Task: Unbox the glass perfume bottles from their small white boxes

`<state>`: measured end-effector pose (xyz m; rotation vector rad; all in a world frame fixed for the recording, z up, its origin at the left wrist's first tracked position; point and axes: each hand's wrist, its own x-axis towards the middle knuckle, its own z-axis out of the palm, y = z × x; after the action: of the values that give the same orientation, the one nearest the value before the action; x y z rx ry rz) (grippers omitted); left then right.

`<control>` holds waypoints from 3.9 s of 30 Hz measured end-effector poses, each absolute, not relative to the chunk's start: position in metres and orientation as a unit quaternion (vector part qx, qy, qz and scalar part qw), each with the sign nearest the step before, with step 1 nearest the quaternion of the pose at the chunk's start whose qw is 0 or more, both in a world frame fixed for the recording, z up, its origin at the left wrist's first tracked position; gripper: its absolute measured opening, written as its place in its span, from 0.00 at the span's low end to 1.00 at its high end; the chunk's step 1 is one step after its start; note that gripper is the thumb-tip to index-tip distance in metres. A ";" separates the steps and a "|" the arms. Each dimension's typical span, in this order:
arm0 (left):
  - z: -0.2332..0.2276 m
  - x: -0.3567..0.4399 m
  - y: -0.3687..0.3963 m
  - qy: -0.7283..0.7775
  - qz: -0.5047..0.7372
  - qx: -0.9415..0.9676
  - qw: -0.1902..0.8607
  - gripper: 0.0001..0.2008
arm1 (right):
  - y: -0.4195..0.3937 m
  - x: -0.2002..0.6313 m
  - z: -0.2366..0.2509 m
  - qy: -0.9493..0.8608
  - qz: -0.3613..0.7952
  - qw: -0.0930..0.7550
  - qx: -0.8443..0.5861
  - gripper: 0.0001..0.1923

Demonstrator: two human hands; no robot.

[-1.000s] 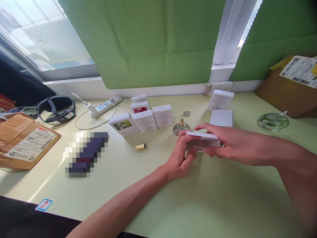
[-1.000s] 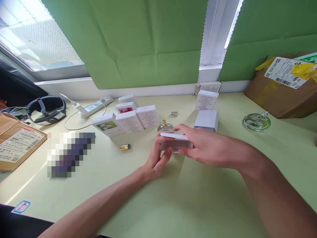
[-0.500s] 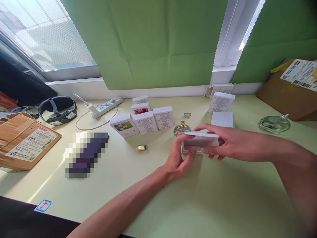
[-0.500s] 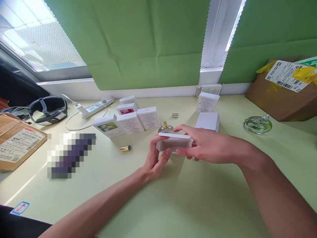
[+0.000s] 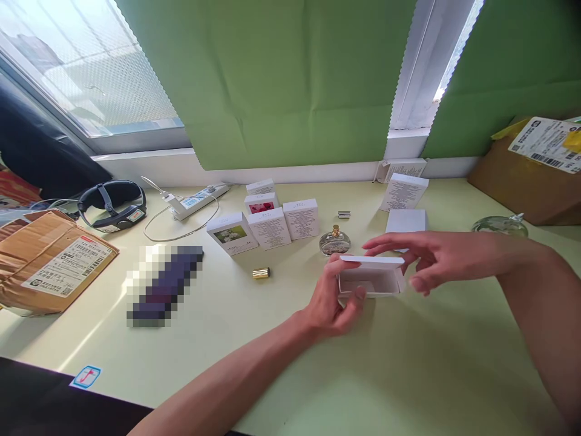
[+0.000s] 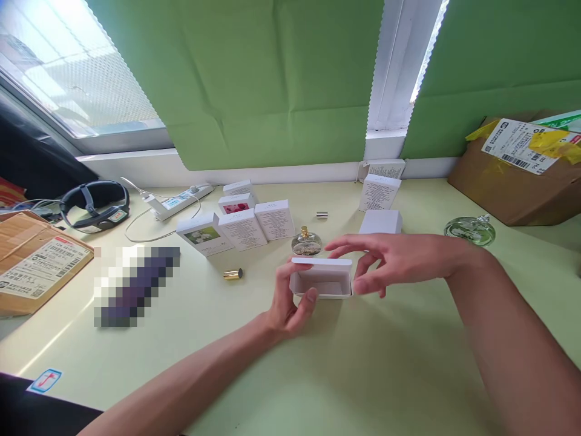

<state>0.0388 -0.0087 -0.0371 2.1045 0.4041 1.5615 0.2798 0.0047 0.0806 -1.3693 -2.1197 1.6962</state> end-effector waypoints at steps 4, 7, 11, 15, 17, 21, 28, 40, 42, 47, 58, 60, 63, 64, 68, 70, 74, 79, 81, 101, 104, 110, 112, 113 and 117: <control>-0.039 0.039 -0.008 0.145 0.587 0.762 0.231 0.17 | 0.024 0.273 0.052 -0.709 0.443 0.255 -0.485 0.32; -0.040 0.038 -0.006 0.149 0.590 0.758 0.233 0.18 | 0.032 0.242 0.023 -0.755 0.296 0.338 -0.478 0.40; -0.042 0.039 -0.004 0.131 0.570 0.765 0.268 0.18 | 0.029 0.212 0.001 -0.804 0.268 0.327 -0.417 0.36; -0.040 0.040 -0.003 0.132 0.567 0.766 0.272 0.18 | 0.026 0.208 -0.004 -0.800 0.250 0.357 -0.412 0.28; -0.039 0.040 -0.003 0.133 0.568 0.767 0.269 0.18 | 0.026 0.208 -0.008 -0.792 0.250 0.373 -0.414 0.27; -0.036 0.040 -0.005 0.143 0.568 0.765 0.267 0.17 | 0.027 0.203 -0.016 -0.770 0.260 0.407 -0.418 0.27; -0.035 0.041 -0.005 0.143 0.577 0.763 0.254 0.17 | 0.024 0.200 -0.017 -0.751 0.284 0.423 -0.419 0.26; -0.040 0.039 -0.003 0.146 0.567 0.767 0.261 0.20 | 0.037 0.210 -0.036 -0.723 0.315 0.403 -0.464 0.45; -0.040 0.038 -0.003 0.144 0.577 0.763 0.254 0.19 | 0.039 0.213 -0.033 -0.696 0.349 0.399 -0.484 0.43; -0.040 0.036 0.000 0.292 0.598 0.696 0.270 0.17 | 0.043 0.231 -0.004 -0.655 0.298 0.424 -0.549 0.45; -0.013 0.025 0.025 0.540 0.369 0.709 0.266 0.26 | 0.032 0.276 0.054 -0.631 0.175 0.447 -0.609 0.44; 0.002 0.015 0.023 0.530 0.343 0.741 0.229 0.23 | 0.029 0.278 0.059 -0.631 0.165 0.445 -0.613 0.44; 0.023 -0.024 0.017 0.499 0.207 0.821 0.186 0.20 | 0.024 0.279 0.067 -0.633 0.159 0.441 -0.616 0.43; 0.027 -0.042 0.015 0.503 0.151 0.833 0.173 0.21 | 0.022 0.280 0.070 -0.634 0.160 0.438 -0.617 0.43; 0.024 -0.111 0.014 0.565 0.054 0.815 0.116 0.24 | 0.015 0.279 0.081 -0.645 0.171 0.411 -0.621 0.43; 0.018 -0.129 0.018 0.575 0.031 0.808 0.124 0.18 | 0.011 0.278 0.085 -0.653 0.192 0.397 -0.616 0.43; 0.026 -0.119 0.028 0.554 0.025 0.814 0.174 0.14 | 0.003 0.278 0.093 -0.681 0.240 0.365 -0.588 0.40; 0.079 -0.056 0.042 0.388 0.115 0.876 0.264 0.16 | -0.010 0.274 0.108 -0.727 0.333 0.227 -0.556 0.38; 0.100 -0.029 0.048 0.352 0.154 0.880 0.280 0.15 | -0.012 0.273 0.110 -0.740 0.355 0.187 -0.540 0.37; 0.104 0.020 0.053 0.263 0.245 0.865 0.349 0.14 | -0.003 0.267 0.091 -0.770 0.311 0.201 -0.520 0.35; 0.101 0.020 0.055 0.261 0.259 0.825 0.430 0.20 | -0.004 0.263 0.093 -0.767 0.314 0.219 -0.514 0.35; 0.093 0.017 0.057 0.246 0.252 0.744 0.568 0.18 | -0.004 0.257 0.091 -0.764 0.313 0.254 -0.503 0.34; 0.093 0.016 0.056 0.257 0.252 0.730 0.582 0.18 | -0.003 0.255 0.089 -0.765 0.302 0.267 -0.503 0.35; 0.093 0.016 0.056 0.265 0.257 0.726 0.580 0.18 | -0.002 0.254 0.088 -0.764 0.296 0.272 -0.504 0.36; 0.089 0.016 0.061 0.313 0.308 0.733 0.519 0.21 | 0.003 0.256 0.085 -0.755 0.308 0.293 -0.499 0.35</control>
<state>0.0162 0.0607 0.0888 1.7585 0.7508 0.7376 0.2561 0.0027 0.0846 -1.3283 -2.0125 0.8214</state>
